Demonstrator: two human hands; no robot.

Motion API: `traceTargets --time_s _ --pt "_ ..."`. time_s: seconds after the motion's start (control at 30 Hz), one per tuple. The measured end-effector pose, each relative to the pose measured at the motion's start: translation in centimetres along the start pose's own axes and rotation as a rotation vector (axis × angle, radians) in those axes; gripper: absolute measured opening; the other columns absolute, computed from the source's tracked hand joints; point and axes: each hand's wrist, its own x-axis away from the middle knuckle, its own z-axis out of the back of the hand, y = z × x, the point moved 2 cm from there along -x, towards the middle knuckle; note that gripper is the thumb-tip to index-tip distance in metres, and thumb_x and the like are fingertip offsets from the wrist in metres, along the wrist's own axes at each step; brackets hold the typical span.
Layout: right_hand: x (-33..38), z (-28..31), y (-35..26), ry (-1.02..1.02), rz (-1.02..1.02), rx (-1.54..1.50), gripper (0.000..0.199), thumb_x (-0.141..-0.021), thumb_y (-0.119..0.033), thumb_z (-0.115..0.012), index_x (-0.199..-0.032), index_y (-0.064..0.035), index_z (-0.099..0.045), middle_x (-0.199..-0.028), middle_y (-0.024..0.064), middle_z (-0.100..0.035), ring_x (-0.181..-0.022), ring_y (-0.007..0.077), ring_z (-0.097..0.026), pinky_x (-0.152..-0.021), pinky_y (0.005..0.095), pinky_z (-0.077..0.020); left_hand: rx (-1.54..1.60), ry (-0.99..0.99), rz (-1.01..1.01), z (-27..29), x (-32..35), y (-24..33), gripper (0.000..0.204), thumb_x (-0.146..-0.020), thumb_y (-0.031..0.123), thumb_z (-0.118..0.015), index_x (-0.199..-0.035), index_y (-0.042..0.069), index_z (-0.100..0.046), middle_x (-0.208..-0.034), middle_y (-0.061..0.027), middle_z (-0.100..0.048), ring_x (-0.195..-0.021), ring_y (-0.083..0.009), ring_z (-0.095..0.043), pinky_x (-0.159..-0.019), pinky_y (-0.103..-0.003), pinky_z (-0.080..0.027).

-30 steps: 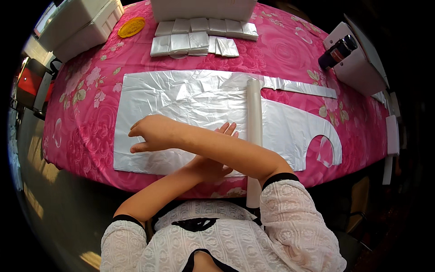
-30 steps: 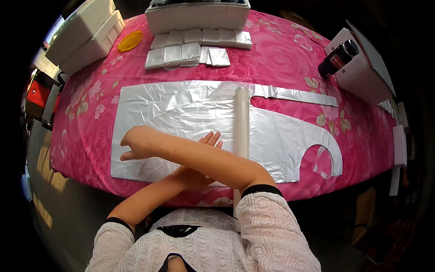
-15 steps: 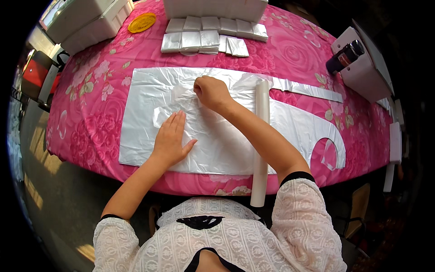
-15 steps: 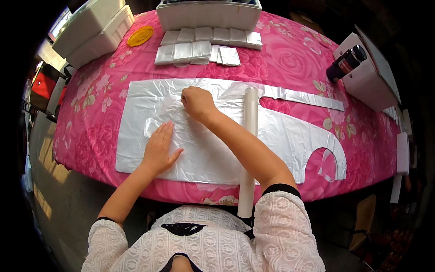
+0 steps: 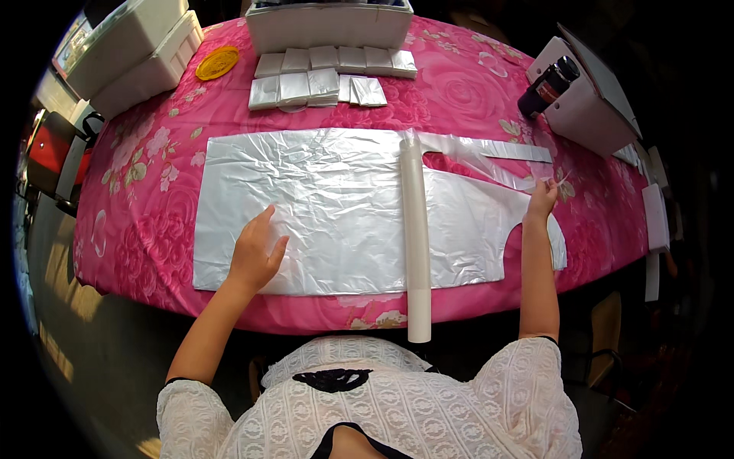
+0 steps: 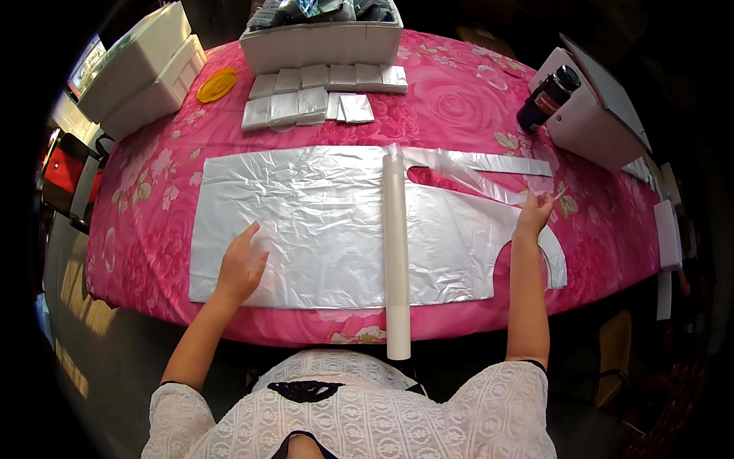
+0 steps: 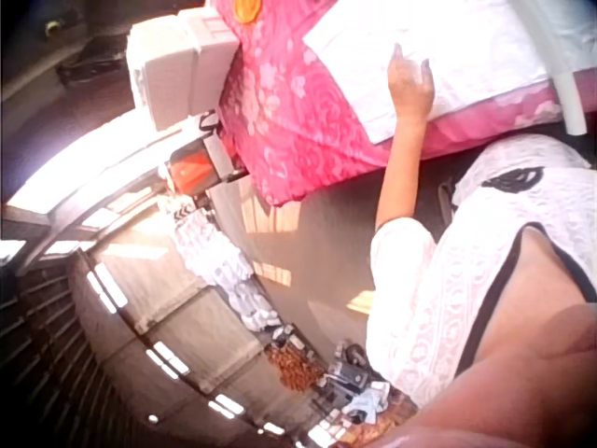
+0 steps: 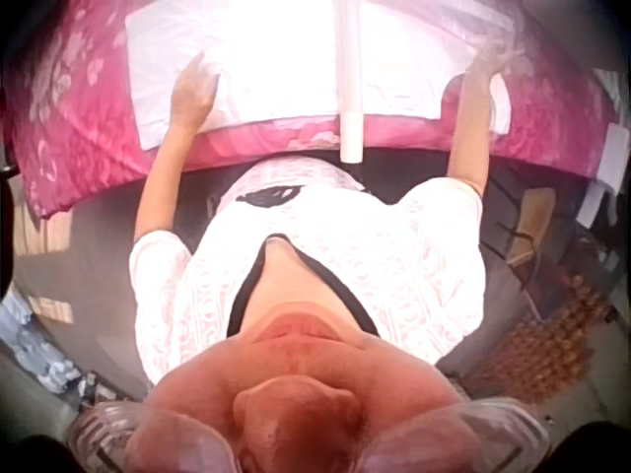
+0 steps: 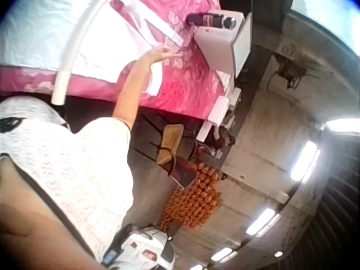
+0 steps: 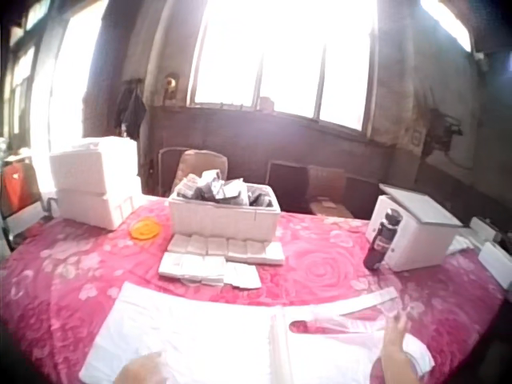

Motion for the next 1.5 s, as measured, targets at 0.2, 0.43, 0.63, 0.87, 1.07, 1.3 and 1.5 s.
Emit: traceTargets --time_s 0.2,0.43,0.63,0.87,1.07,1.3,1.5 --pt "19.8 0.1 -8.6 -1.221 0.851 0.414 0.052 -0.082 -0.023 -0.058 -0.128 -0.0046 -0.044 -0.133 0.014 -0.042 -0.124 0.0305 -0.037 -0.102 0.0396 -0.0292 -0.026 0.076 0.164 3.0 1.4 0.4 0.032 -0.078 0.011 -0.06 -0.106 -0.004 -0.055 -0.098 -0.0202 -0.061 -0.09 -0.0342 -0.059 -0.079 -0.039 -0.046" --pt "26.4 -4.4 -9.5 -1.595 1.003 0.241 0.045 -0.083 -0.032 -0.054 -0.12 -0.0068 -0.052 -0.13 0.013 -0.045 -0.128 0.0285 -0.032 -0.106 0.0432 -0.0234 -0.292 0.222 0.178 9.2 4.6 -1.8 0.026 -0.078 0.011 -0.06 -0.1 -0.003 -0.059 -0.095 -0.0182 -0.063 -0.089 -0.0322 -0.06 -0.079 -0.037 -0.047" --pt "41.7 -6.6 -18.9 -2.334 1.127 -0.167 0.031 -0.079 -0.02 -0.062 -0.104 -0.0027 -0.06 -0.094 0.013 -0.063 -0.09 0.028 -0.058 -0.082 0.0379 -0.0445 -0.2 0.179 0.34 11.3 7.5 -2.5 0.028 -0.075 0.014 -0.064 -0.098 0.0 -0.061 -0.094 -0.0148 -0.064 -0.09 -0.0303 -0.06 -0.081 -0.036 -0.046" --pt "38.4 -15.6 -16.9 -1.766 1.309 -0.01 0.044 -0.081 -0.024 -0.06 -0.119 -0.0068 -0.05 -0.122 0.0111 -0.051 -0.118 0.0276 -0.043 -0.098 0.0407 -0.0345 -0.017 0.188 0.305 11.3 10.7 -2.6 0.027 -0.072 0.011 -0.065 -0.096 -0.001 -0.061 -0.093 -0.0154 -0.063 -0.088 -0.0319 -0.058 -0.08 -0.038 -0.044" --pt "42.8 -22.3 -14.0 -1.75 1.468 0.074 0.05 -0.087 -0.04 -0.046 -0.125 -0.0066 -0.046 -0.132 0.0101 -0.043 -0.127 0.0275 -0.032 -0.107 0.0443 -0.0212 -0.058 0.114 0.377 9.3 11.8 -1.5 0.043 -0.072 0.021 -0.068 -0.105 -0.003 -0.053 -0.093 -0.0171 -0.058 -0.086 -0.0331 -0.057 -0.076 -0.039 -0.045" --pt "50.2 -25.1 -14.3 -1.735 1.166 0.055 0.055 -0.078 -0.033 -0.055 -0.124 -0.0042 -0.047 -0.13 0.0188 -0.041 -0.128 0.0363 -0.026 -0.107 0.0459 -0.0173 -0.145 -0.038 0.619 8.2 14.1 -0.7 0.062 -0.065 0.023 -0.076 -0.112 -0.003 -0.045 -0.097 -0.0175 -0.054 -0.085 -0.0298 -0.057 -0.073 -0.037 -0.048" --pt "47.3 -25.3 -15.1 -1.274 0.168 -0.112 0.089 -0.071 -0.021 -0.064 -0.136 0.0072 -0.01 -0.136 0.0299 -0.019 -0.13 0.0392 -0.018 -0.105 0.0463 -0.0189 1.189 -0.037 0.719 7.0 14.2 -0.1 0.059 -0.071 0.024 -0.071 -0.118 -0.003 -0.046 -0.095 -0.0084 -0.059 -0.077 -0.0146 -0.06 -0.069 -0.027 -0.05"
